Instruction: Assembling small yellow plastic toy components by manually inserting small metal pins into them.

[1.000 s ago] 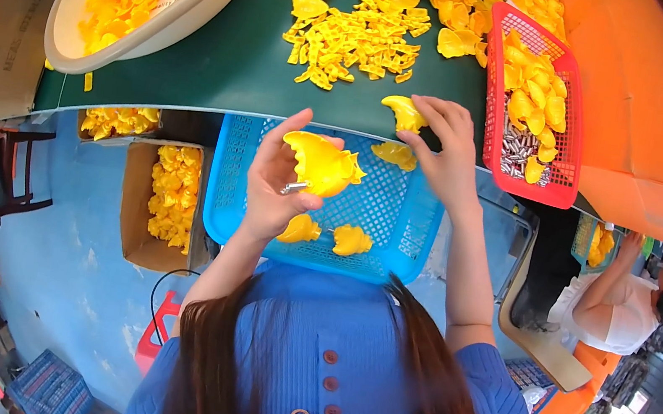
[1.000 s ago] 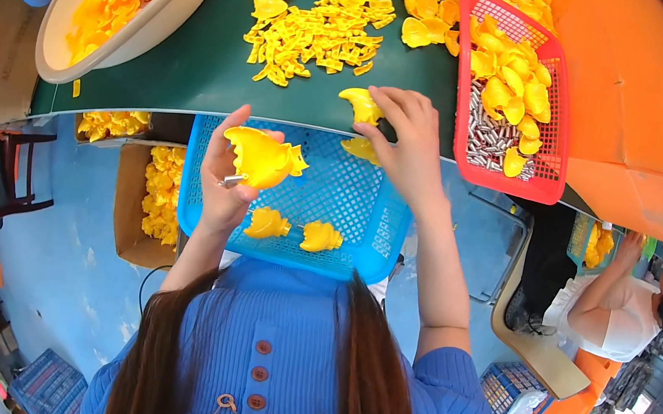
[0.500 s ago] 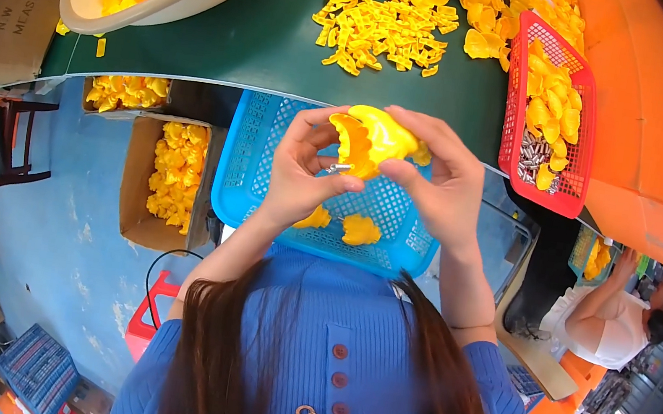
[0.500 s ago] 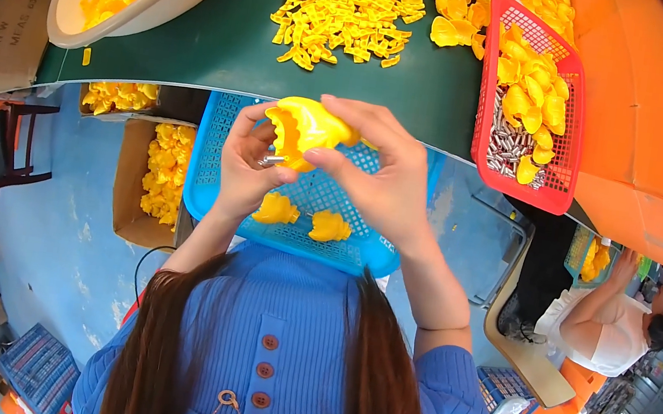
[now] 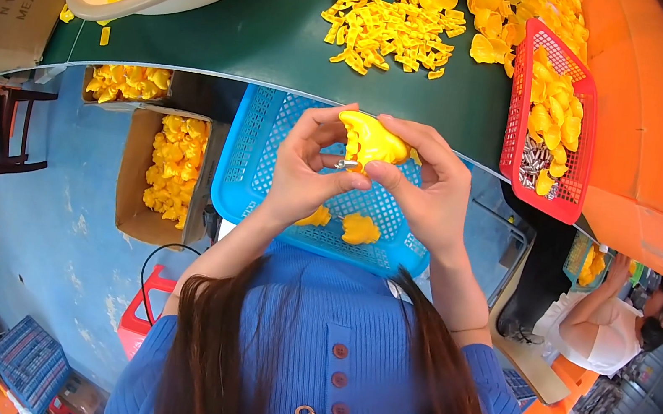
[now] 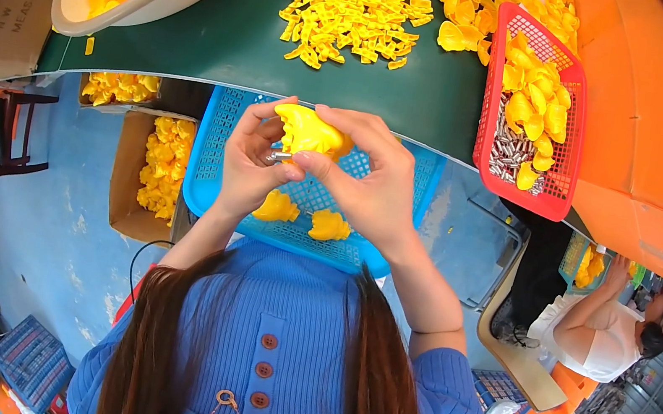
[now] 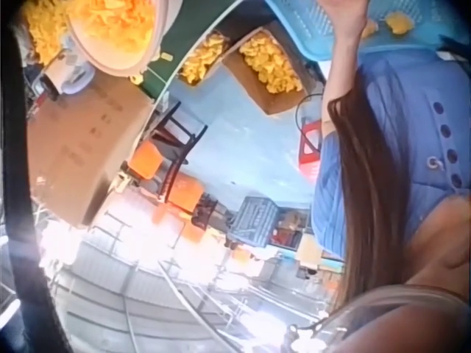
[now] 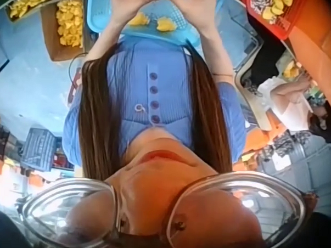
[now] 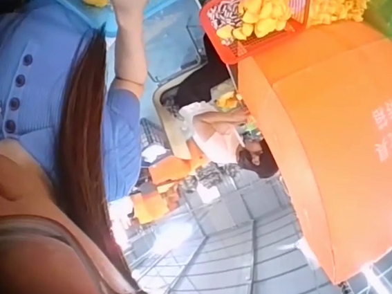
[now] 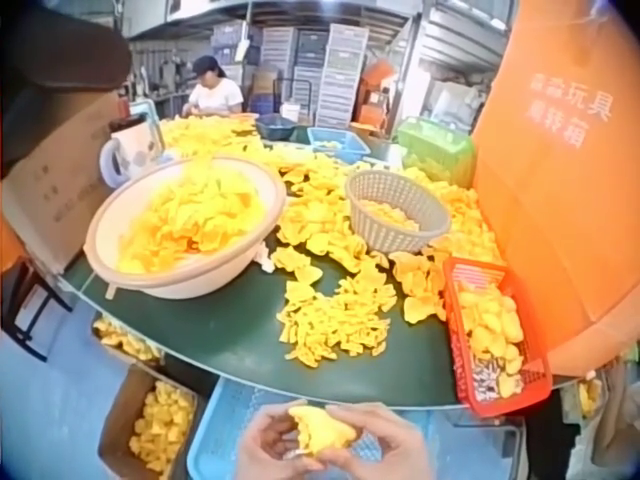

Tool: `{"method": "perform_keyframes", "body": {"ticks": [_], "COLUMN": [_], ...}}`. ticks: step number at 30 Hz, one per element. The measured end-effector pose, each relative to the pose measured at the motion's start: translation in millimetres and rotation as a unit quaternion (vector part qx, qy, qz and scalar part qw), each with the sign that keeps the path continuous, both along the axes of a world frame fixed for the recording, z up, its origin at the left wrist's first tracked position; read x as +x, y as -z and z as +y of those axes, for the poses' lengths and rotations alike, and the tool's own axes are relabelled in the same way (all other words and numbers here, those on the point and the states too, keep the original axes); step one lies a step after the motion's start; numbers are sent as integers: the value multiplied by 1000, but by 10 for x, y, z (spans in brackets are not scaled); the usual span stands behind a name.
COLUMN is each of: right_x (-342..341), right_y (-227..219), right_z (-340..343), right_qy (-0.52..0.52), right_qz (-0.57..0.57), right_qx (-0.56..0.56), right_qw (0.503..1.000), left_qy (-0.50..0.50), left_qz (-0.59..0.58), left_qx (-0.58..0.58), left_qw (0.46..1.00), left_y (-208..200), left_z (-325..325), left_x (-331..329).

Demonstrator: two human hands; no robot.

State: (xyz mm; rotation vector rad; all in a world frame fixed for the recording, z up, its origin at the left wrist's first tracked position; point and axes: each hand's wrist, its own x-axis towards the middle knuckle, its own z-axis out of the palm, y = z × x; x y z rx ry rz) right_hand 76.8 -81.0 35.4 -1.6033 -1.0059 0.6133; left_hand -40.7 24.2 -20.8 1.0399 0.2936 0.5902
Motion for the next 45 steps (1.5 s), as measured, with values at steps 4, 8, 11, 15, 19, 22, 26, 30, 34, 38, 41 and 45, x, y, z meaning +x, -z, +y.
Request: {"method": "perform_keyframes", "body": {"ticks": [4, 8, 11, 15, 19, 22, 26, 30, 34, 38, 41, 45], "right_x": [-5, -3, 3, 2, -4, -4, 2, 15, -2, -9, -5, -5], "right_y": [-4, -7, -7, 4, 3, 13, 1, -6, -17, -16, -21, -56], "right_z": [5, 15, 14, -3, -9, -11, -5, -16, -20, -20, -6, 6], "right_qy": [8, 9, 6, 8, 10, 19, 14, 7, 19, 10, 7, -1], "right_qz": [8, 5, -4, -1, 12, 17, 38, 50, 0, 3, 14, 15], "right_qx": [-6, -5, -4, -11, -13, -25, -3, -1, -29, -16, -19, -27], "right_qw": [1000, 1000, 1000, 1000, 1000, 999, 999, 999, 999, 1000, 1000, 1000], "left_qy": [-5, -3, -3, 3, 8, 6, 9, 18, 14, 11, 12, -1], "left_qz": [-2, 1, -6, 0, 12, 11, 10, 11, 10, 16, 13, 12], "left_qx": [2, -3, -3, -12, -13, -15, -21, -11, -17, -9, -1, -11], "left_qw": [1000, 1000, 1000, 1000, 1000, 1000, 1000, 1000, 1000, 1000, 1000, 1000], "left_y": [9, -1, 0, 10, 9, 14, -9, -5, 13, -10, -12, -30], "left_z": [-5, -9, -6, -20, -36, -43, -35, -23, -30, -19, -9, -23], "left_x": [15, 19, 21, 22, 11, 21, 17, 21, 24, 12, 7, -1]}}
